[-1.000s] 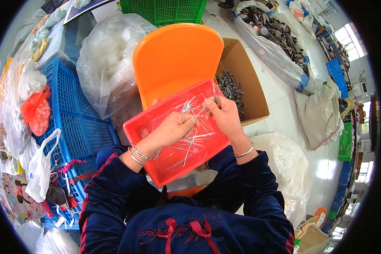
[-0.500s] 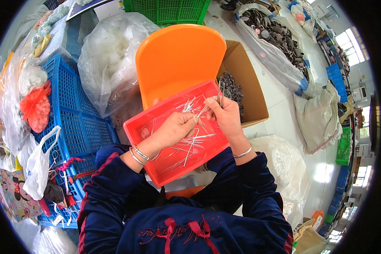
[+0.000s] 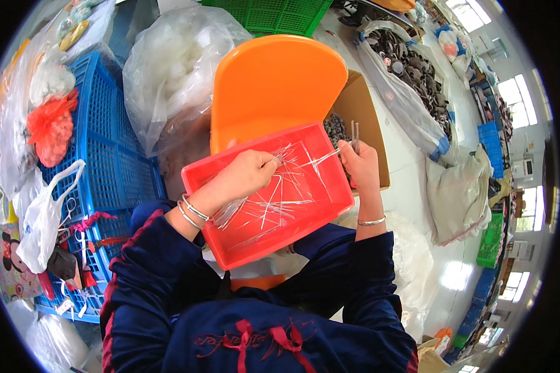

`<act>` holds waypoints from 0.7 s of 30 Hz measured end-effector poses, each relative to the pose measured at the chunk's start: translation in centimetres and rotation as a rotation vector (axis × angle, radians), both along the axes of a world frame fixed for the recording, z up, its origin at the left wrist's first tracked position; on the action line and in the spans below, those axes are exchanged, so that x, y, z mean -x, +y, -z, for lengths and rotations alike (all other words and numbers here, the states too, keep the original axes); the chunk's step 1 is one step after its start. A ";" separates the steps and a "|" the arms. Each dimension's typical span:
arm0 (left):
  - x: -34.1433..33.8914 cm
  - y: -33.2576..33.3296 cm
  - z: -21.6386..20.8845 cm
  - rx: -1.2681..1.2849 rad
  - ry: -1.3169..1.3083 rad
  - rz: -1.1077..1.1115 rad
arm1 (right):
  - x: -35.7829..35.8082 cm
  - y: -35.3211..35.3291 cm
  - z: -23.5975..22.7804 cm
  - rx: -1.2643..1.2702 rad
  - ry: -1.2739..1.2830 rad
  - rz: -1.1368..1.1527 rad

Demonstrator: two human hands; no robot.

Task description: The person repeatedly picks thin white wire pieces from a red tray and threads them onto a metal rod held in the other hand. The person continues this repetitive threading action throughout the clip.

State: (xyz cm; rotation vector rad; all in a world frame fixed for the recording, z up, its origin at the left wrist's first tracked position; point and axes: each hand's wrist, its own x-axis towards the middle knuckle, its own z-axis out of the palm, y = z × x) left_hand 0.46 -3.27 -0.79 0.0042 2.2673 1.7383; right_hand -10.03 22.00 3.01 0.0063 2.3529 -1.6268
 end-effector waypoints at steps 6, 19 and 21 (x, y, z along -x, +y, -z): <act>-0.2 -0.2 -1.5 -0.290 -0.115 0.220 | -1.8 -2.1 0.6 -0.110 0.001 -0.314; 0.2 -0.4 -2.8 -0.574 -0.328 0.073 | -3.8 -4.4 -0.3 0.258 -0.153 -0.323; 0.0 -0.5 -2.9 -0.504 -0.279 0.104 | -3.5 -3.9 -0.1 0.294 -0.185 -0.287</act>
